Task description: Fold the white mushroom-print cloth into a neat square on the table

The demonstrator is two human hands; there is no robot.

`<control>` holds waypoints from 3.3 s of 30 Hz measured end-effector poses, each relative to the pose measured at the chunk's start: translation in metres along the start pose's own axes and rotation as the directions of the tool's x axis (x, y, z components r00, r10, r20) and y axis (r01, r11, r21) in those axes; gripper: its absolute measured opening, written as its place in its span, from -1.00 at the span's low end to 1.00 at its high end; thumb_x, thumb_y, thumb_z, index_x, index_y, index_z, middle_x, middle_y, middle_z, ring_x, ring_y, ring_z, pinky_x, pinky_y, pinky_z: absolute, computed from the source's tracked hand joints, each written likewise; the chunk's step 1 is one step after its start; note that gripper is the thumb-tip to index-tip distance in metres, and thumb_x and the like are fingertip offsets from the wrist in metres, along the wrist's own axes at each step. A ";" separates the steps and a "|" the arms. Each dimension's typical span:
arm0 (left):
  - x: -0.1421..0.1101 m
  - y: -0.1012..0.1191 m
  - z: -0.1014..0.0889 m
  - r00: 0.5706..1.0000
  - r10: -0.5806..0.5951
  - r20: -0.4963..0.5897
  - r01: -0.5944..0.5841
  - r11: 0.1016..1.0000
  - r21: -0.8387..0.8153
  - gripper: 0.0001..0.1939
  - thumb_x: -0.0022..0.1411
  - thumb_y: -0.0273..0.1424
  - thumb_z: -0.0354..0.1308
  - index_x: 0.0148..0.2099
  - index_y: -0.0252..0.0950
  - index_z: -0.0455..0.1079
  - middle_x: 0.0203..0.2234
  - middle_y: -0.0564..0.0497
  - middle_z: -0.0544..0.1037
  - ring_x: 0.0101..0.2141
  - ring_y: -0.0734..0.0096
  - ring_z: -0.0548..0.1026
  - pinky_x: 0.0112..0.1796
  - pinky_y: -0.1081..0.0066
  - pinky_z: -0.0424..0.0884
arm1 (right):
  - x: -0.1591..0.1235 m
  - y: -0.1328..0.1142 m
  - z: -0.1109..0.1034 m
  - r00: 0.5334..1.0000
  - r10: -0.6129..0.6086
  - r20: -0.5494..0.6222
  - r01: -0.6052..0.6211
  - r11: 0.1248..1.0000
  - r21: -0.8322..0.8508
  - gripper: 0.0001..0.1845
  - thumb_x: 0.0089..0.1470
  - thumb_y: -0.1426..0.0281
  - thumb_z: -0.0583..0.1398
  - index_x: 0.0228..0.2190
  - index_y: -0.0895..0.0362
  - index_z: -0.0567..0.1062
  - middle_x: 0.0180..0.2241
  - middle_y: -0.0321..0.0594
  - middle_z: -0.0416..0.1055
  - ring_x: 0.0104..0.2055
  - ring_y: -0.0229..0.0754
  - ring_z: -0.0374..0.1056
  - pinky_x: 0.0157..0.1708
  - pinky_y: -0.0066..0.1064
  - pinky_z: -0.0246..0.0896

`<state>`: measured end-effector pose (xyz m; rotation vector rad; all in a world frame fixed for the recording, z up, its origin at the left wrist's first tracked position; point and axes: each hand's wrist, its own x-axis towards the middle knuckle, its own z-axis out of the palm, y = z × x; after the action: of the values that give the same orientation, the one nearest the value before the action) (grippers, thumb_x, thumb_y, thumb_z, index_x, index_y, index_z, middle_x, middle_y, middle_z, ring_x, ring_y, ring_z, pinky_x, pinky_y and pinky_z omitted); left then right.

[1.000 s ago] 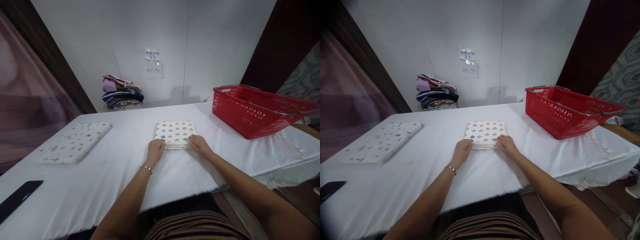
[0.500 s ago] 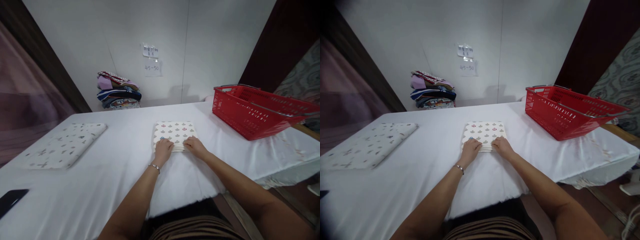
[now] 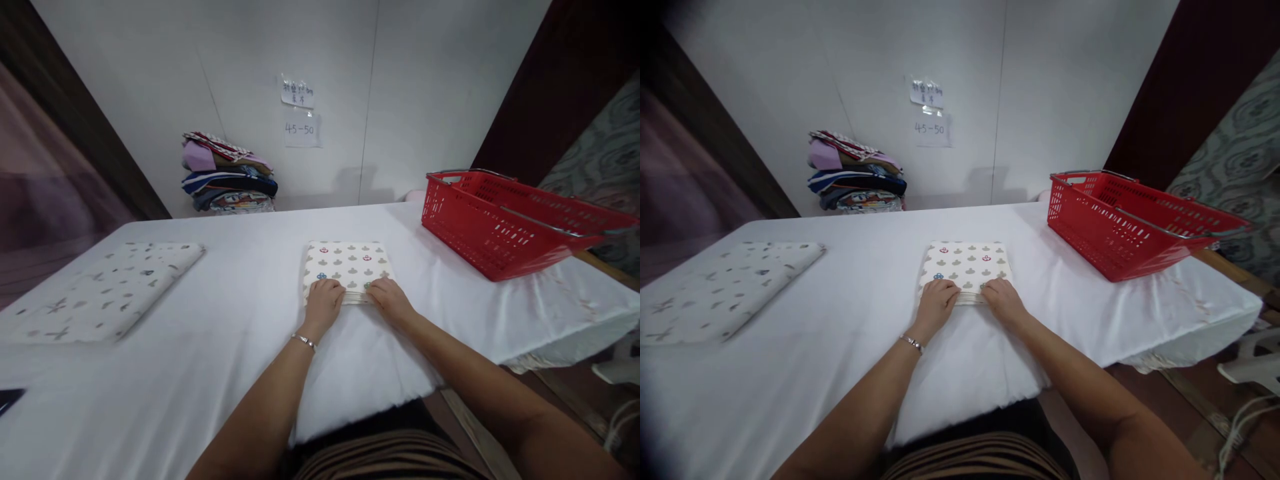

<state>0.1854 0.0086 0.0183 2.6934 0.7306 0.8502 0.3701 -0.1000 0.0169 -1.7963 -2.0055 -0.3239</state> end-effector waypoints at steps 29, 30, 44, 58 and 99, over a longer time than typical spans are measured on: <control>-0.002 -0.008 0.007 1.000 0.007 0.012 -0.007 0.999 0.048 -0.79 0.28 -0.46 -0.05 -0.22 -0.21 0.42 -0.30 0.01 0.48 -0.21 0.34 0.35 -0.19 0.30 0.24 | 0.004 0.009 -0.002 0.997 -0.020 0.070 0.016 0.998 0.066 -0.72 0.19 0.42 0.01 -0.23 0.12 0.52 -0.26 -0.14 0.42 -0.22 -0.14 0.27 -0.21 -0.33 0.17; -0.002 -0.008 0.007 1.000 0.007 0.011 -0.007 0.999 0.050 -0.79 0.28 -0.45 -0.05 -0.23 -0.21 0.42 -0.30 0.01 0.48 -0.22 0.34 0.35 -0.19 0.30 0.24 | 0.004 0.009 -0.003 0.997 -0.021 0.076 0.016 0.998 0.065 -0.72 0.19 0.42 0.01 -0.23 0.12 0.51 -0.25 -0.13 0.42 -0.22 -0.14 0.27 -0.21 -0.34 0.17; -0.003 -0.008 0.007 1.000 0.029 0.005 -0.029 0.999 0.042 -0.78 0.28 -0.41 -0.03 -0.10 -0.20 0.40 -0.26 -0.01 0.47 -0.20 0.32 0.34 -0.17 0.29 0.23 | 0.000 0.012 0.006 1.000 -0.012 -0.004 0.012 1.000 0.017 -0.64 0.11 0.56 -0.03 -0.19 0.11 0.49 -0.24 -0.14 0.43 -0.20 -0.13 0.26 -0.19 -0.31 0.20; 0.000 -0.007 0.008 0.999 -0.002 0.036 0.000 0.999 0.054 -0.82 0.25 -0.40 0.01 -0.17 -0.18 0.43 -0.30 -0.01 0.45 -0.22 0.32 0.35 -0.20 0.29 0.24 | 0.003 0.011 -0.001 0.999 0.023 -0.028 -0.019 0.988 0.155 -0.72 0.17 0.49 -0.01 -0.23 0.08 0.48 -0.28 -0.14 0.41 -0.21 -0.14 0.29 -0.20 -0.28 0.25; 0.000 0.004 0.006 0.998 0.057 -0.040 -0.050 0.986 0.159 -0.82 0.25 -0.48 -0.03 -0.26 -0.22 0.39 -0.22 -0.04 0.45 -0.15 0.30 0.34 -0.13 0.26 0.24 | 0.012 0.006 -0.005 0.994 0.015 0.106 -0.028 0.993 0.119 -0.78 0.19 0.41 0.04 -0.22 0.08 0.47 -0.30 -0.17 0.41 -0.24 -0.17 0.28 -0.24 -0.35 0.18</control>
<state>0.1905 0.0053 0.0153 2.8536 0.7693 0.9031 0.3763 -0.0906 0.0266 -1.7917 -2.0285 -0.1014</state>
